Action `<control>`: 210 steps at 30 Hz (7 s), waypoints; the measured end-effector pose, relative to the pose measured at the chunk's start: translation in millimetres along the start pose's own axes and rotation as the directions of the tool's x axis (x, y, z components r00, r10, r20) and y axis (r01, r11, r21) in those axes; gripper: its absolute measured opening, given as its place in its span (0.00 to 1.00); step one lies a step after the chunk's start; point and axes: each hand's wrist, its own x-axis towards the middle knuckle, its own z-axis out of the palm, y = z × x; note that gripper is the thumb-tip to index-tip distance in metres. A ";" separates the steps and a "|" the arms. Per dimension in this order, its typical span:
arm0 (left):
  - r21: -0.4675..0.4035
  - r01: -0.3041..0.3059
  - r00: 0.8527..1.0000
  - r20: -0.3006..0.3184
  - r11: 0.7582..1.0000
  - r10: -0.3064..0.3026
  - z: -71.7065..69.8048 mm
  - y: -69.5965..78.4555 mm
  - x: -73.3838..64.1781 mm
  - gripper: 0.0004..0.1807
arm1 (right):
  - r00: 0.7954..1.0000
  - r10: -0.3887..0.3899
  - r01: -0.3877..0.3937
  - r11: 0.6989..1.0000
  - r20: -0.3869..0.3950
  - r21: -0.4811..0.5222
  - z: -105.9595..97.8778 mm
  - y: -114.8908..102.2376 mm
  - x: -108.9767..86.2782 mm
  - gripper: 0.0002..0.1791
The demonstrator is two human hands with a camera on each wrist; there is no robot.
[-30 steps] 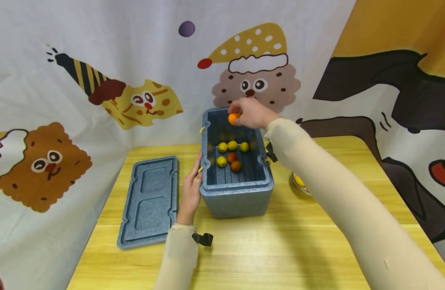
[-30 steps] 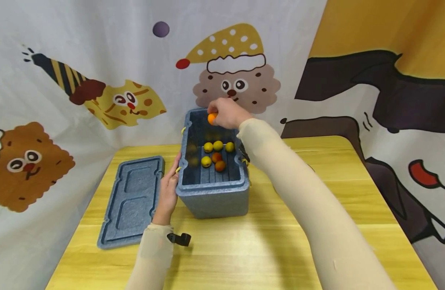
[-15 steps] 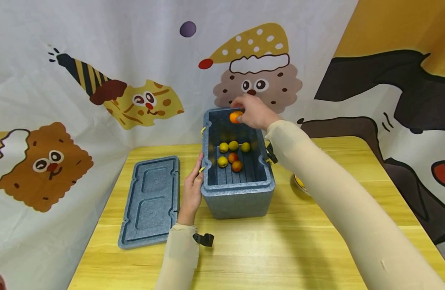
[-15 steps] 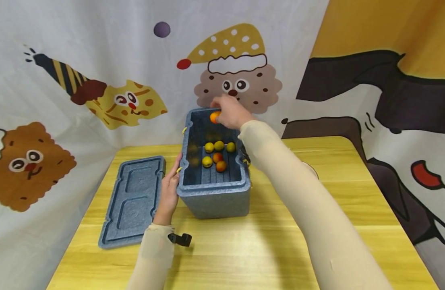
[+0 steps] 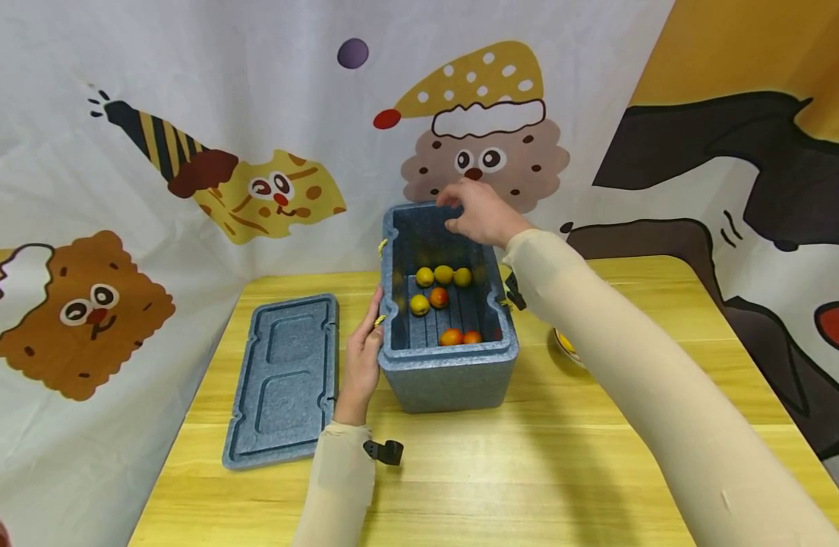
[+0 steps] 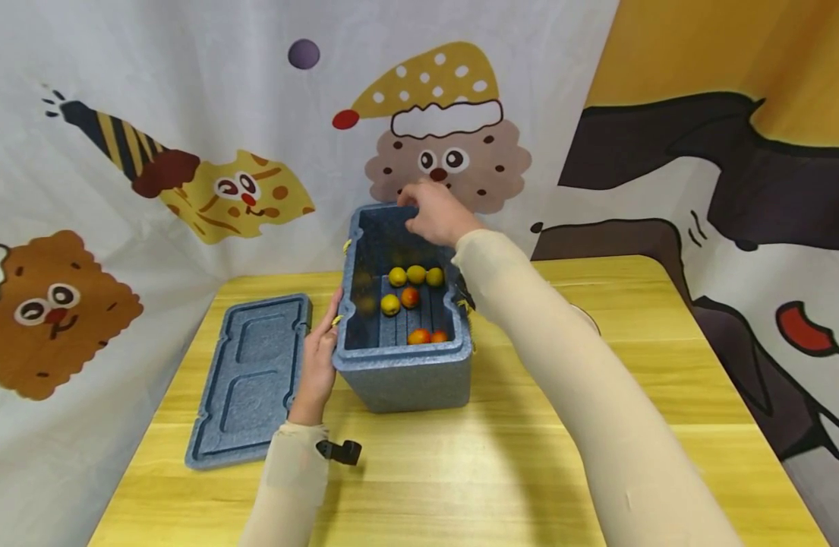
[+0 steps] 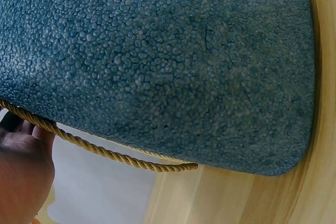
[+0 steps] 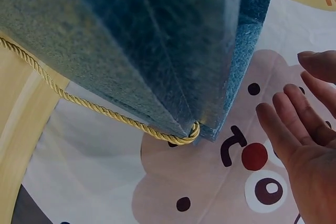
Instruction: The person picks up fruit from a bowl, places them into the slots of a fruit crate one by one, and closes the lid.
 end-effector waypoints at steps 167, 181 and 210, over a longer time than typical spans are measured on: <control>0.014 0.002 1.000 -0.009 1.000 -0.002 -0.4 -0.6 -1.1 0.28 | 0.980 0.189 -0.190 0.981 -0.064 -0.023 72.6 217.1 -188.2 0.20; 0.017 0.009 1.000 0.001 1.000 -0.009 1.5 -0.3 -2.4 0.29 | 0.974 0.188 -0.187 0.982 -0.128 0.019 60.3 216.5 -201.8 0.20; 0.038 -0.012 1.000 -0.022 0.999 0.012 -0.7 1.2 -2.5 0.28 | 0.889 0.190 -0.097 0.967 -0.417 0.236 -13.8 126.4 -176.1 0.21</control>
